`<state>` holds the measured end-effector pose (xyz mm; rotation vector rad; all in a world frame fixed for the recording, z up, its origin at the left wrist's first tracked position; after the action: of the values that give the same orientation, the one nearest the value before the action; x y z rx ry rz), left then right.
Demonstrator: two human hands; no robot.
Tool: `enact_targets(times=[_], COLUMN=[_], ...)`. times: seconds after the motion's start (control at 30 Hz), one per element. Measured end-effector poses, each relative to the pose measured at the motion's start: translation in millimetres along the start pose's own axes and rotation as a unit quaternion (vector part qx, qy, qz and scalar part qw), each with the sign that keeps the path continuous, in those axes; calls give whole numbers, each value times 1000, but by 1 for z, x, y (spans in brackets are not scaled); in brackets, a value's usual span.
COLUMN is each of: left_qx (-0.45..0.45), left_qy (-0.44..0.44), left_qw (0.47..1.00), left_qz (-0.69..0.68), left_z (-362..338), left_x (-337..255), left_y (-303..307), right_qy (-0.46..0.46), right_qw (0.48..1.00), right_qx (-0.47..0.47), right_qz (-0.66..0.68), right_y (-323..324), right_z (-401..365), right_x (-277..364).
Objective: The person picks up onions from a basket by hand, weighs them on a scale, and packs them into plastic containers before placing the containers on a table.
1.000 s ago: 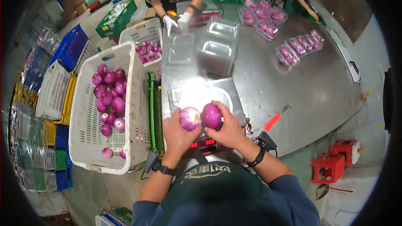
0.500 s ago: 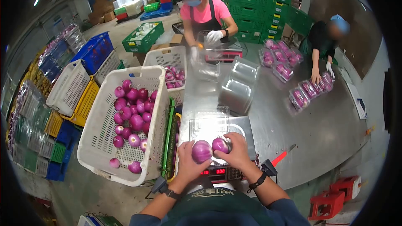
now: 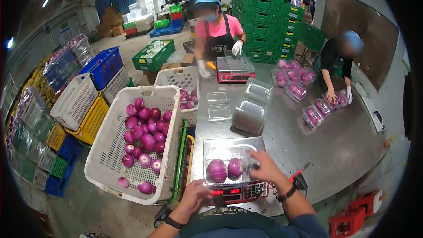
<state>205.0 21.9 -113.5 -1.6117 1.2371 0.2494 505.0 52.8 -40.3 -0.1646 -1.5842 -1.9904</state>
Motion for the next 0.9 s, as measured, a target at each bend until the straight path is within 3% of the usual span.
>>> enact_targets(times=[0.03, 0.07, 0.1, 0.13, 0.2, 0.37, 0.43, 0.5, 0.57, 0.63, 0.7, 0.83, 0.9], left_qx=[2, -20, -43, -75, -70, -87, -70, -46, -31, -15, 4, 38, 47], left_qy=[-1, -4, -3, -3, -4, -7, -42, -29, -20, -8, 10, 23, 22], left_qw=[1000, 1000, 999, 997, 996, 993, 994, 996, 996, 993, 991, 975, 967], left_qz=[-1, -11, -18, 20, 48, 76, 73, 76, 82, 117, 132, 216, 251], left_z=[4, 10, 15, 21, 32, 36, 40, 50, 60, 69, 80, 98, 98], left_x=[1, 6, 11, 14, 17, 12, 14, 22, 31, 37, 46, 64, 63], left_y=[0, 6, 13, 18, 22, 9, -5, -15, -26, -41, -60, -111, -129], right_qy=[1, -76, -154, -158, -299, -382, -375, -351, -376, -373, -394, -415, -446], right_qw=[1000, 985, 937, 937, 821, 772, 807, 769, 774, 789, 805, 743, 639], right_qx=[-1, 100, 196, 192, 56, -2, 19, 2, 4, -59, -31, -23, -140], right_qz=[-3, 121, 244, 246, 483, 508, 456, 534, 510, 485, 443, 525, 611], right_y=[8, 1, -16, -32, -66, -88, -76, -82, -66, -50, -34, -29, -22], right_z=[-13, -28, -46, -56, -69, -87, -91, -101, -117, -120, -128, -130, -137], right_x=[12, 17, 23, 25, 0, -23, -21, -42, -58, -82, -94, -106, -120])
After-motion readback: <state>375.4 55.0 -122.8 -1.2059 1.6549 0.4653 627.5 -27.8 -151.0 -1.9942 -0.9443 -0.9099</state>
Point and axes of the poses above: each hand's wrist, its own z-axis towards the middle knuckle, its own y-axis out of the back of the hand, x = y × z, the point moved 6 cm from there along z, towards the middle knuckle, and after that the axes turned 3 degrees about x, right-handed, at the moved point
